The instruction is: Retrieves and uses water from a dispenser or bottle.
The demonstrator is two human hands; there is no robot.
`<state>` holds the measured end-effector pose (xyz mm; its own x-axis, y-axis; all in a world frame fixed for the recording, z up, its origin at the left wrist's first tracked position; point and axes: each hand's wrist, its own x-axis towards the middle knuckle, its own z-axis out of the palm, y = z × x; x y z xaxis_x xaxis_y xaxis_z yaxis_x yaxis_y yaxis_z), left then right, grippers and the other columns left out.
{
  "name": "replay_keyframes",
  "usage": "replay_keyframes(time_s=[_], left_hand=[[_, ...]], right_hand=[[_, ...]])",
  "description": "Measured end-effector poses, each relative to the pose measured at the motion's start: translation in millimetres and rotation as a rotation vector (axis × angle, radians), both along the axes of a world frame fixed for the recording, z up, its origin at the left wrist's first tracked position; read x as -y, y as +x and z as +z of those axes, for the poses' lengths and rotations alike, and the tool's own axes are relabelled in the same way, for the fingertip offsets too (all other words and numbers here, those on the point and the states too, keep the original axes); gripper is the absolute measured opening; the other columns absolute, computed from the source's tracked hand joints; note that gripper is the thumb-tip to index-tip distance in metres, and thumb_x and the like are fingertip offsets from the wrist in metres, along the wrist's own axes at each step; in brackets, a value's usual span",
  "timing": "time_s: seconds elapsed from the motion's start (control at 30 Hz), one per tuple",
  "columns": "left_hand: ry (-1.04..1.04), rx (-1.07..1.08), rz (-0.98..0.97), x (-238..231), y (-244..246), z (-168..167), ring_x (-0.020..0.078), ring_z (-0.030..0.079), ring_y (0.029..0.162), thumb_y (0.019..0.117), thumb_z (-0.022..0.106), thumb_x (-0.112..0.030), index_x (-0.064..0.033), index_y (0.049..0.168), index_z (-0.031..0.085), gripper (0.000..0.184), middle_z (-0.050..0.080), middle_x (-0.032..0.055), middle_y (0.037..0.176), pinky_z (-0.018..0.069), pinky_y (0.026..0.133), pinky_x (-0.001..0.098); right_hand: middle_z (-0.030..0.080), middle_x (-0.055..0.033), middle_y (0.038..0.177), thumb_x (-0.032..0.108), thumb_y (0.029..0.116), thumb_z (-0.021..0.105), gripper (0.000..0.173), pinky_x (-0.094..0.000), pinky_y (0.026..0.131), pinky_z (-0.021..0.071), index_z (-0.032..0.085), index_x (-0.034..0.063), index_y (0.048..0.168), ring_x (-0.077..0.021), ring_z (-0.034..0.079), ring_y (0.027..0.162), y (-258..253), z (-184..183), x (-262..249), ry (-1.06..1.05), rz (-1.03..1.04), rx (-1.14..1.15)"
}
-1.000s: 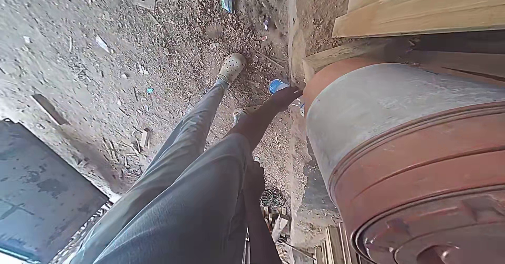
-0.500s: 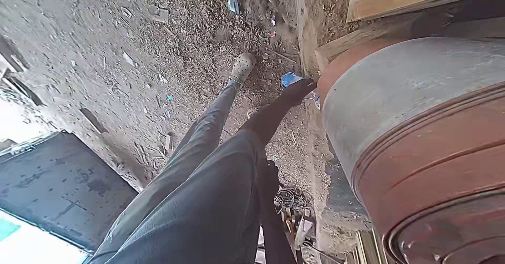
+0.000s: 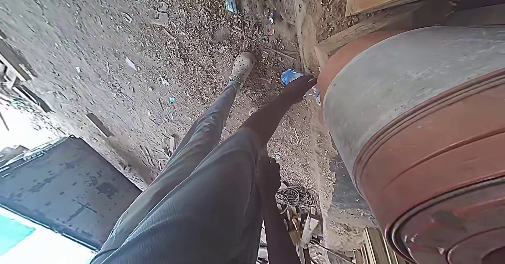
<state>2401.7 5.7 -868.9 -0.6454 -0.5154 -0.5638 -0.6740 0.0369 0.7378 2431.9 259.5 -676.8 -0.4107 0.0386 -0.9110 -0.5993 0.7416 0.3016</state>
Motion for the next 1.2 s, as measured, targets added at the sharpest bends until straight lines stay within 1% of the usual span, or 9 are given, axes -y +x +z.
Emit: replay_keyframes(time_s=[0.37, 0.5, 0.67, 0.83, 0.9, 0.97, 1.03, 1.1, 1.2], left_hand=[[-0.021, 0.035, -0.112, 11, -2, 1, 0.0333, 0.041, 0.147, 0.0725, 0.085, 0.003, -0.01, 0.153, 0.046, 0.09, 0.043, 0.0152, 0.159, 0.0408, 0.118, 0.048], [0.004, 0.036, -0.149, 19, -2, 9, 0.0333, 0.039, 0.149, 0.0721, 0.084, 0.006, -0.008, 0.152, 0.048, 0.089, 0.04, 0.0162, 0.161, 0.0366, 0.121, 0.047], [-0.019, 0.034, -0.22, 26, -3, 13, 0.0337, 0.043, 0.145, 0.0735, 0.086, 0.001, -0.0081, 0.15, 0.05, 0.085, 0.047, 0.0143, 0.156, 0.0389, 0.12, 0.0463], [-0.028, 0.036, -0.252, 28, -3, 9, 0.0341, 0.041, 0.147, 0.0744, 0.086, 0.001, -0.0085, 0.151, 0.048, 0.086, 0.043, 0.0154, 0.158, 0.0375, 0.121, 0.0456], [-0.016, 0.043, -0.25, 27, -3, 9, 0.0345, 0.041, 0.147, 0.0738, 0.086, 0.001, -0.0096, 0.152, 0.048, 0.088, 0.043, 0.0146, 0.158, 0.04, 0.119, 0.0472], [-0.018, 0.032, -0.249, 28, -4, 6, 0.0342, 0.043, 0.146, 0.0715, 0.086, 0.003, -0.0093, 0.151, 0.048, 0.089, 0.044, 0.0143, 0.158, 0.0404, 0.118, 0.0474], [-0.017, 0.035, -0.257, 26, -4, 2, 0.0336, 0.043, 0.146, 0.0706, 0.087, 0.001, -0.0093, 0.152, 0.047, 0.092, 0.044, 0.0144, 0.158, 0.0404, 0.118, 0.0469], [-0.019, 0.037, -0.258, 27, -3, 1, 0.0347, 0.043, 0.145, 0.0707, 0.086, 0.002, -0.0092, 0.153, 0.046, 0.092, 0.044, 0.0156, 0.157, 0.0412, 0.118, 0.048], [-0.034, 0.036, -0.273, 29, -2, 1, 0.0352, 0.044, 0.144, 0.0707, 0.086, 0.003, -0.0083, 0.151, 0.048, 0.089, 0.045, 0.0164, 0.156, 0.042, 0.117, 0.0471]], right_hand=[[0.065, -0.0138, 0.124, 0.051, 0.1008, 0.054, 0.045, -0.0529, 0.077, 0.0592, 0.065, 0.0171, 0.128, -0.0306, 0.07, 0.103, 4, -1, 2, -0.007, -0.044, 0.009], [0.071, -0.0117, 0.108, 0.025, 0.1003, 0.058, 0.024, -0.0469, 0.087, 0.0567, 0.074, 0.0065, 0.102, -0.0271, 0.068, 0.105, 13, 10, -22, -0.355, -0.091, -0.06], [0.073, -0.0198, 0.101, 0.019, 0.104, 0.052, 0.032, -0.0476, 0.097, 0.0531, 0.073, -0.0054, 0.106, -0.0318, 0.07, 0.102, 8, 56, -53, -0.597, -0.219, 0.104], [0.058, -0.0066, 0.061, 0.041, 0.1051, 0.045, 0.048, -0.0457, 0.058, 0.0508, 0.066, 0.0066, 0.079, -0.0228, 0.062, 0.06, 4, 146, -51, -0.364, -0.223, 0.546], [0.055, -0.0024, 0.058, 0.052, 0.1008, 0.051, 0.05, -0.0438, 0.055, 0.0493, 0.067, 0.0076, 0.083, -0.0195, 0.058, 0.055, -1, 153, -49, -0.299, -0.291, 0.495], [0.06, -0.0052, 0.062, 0.051, 0.0993, 0.057, 0.051, -0.0472, 0.054, 0.0526, 0.066, 0.0029, 0.114, -0.0227, 0.06, 0.054, -1, 131, -37, -0.308, -0.302, 0.3], [0.071, -0.0132, 0.091, 0.053, 0.0958, 0.064, 0.063, -0.0529, 0.066, 0.0573, 0.058, 0.0048, 0.136, -0.0303, 0.07, 0.075, 12, 96, -25, -0.256, -0.166, 0.073], [0.057, -0.0198, 0.143, 0.057, 0.0927, 0.065, 0.075, -0.0577, 0.088, 0.0548, 0.052, 0.0088, 0.149, -0.0385, 0.064, 0.116, 33, 60, -18, -0.197, -0.063, -0.007], [0.039, -0.0177, 0.161, 0.065, 0.0884, 0.062, 0.077, -0.0642, 0.104, 0.0427, 0.056, 0.0158, 0.148, -0.0416, 0.043, 0.143, 48, 32, -7, -0.148, -0.044, -0.036]])
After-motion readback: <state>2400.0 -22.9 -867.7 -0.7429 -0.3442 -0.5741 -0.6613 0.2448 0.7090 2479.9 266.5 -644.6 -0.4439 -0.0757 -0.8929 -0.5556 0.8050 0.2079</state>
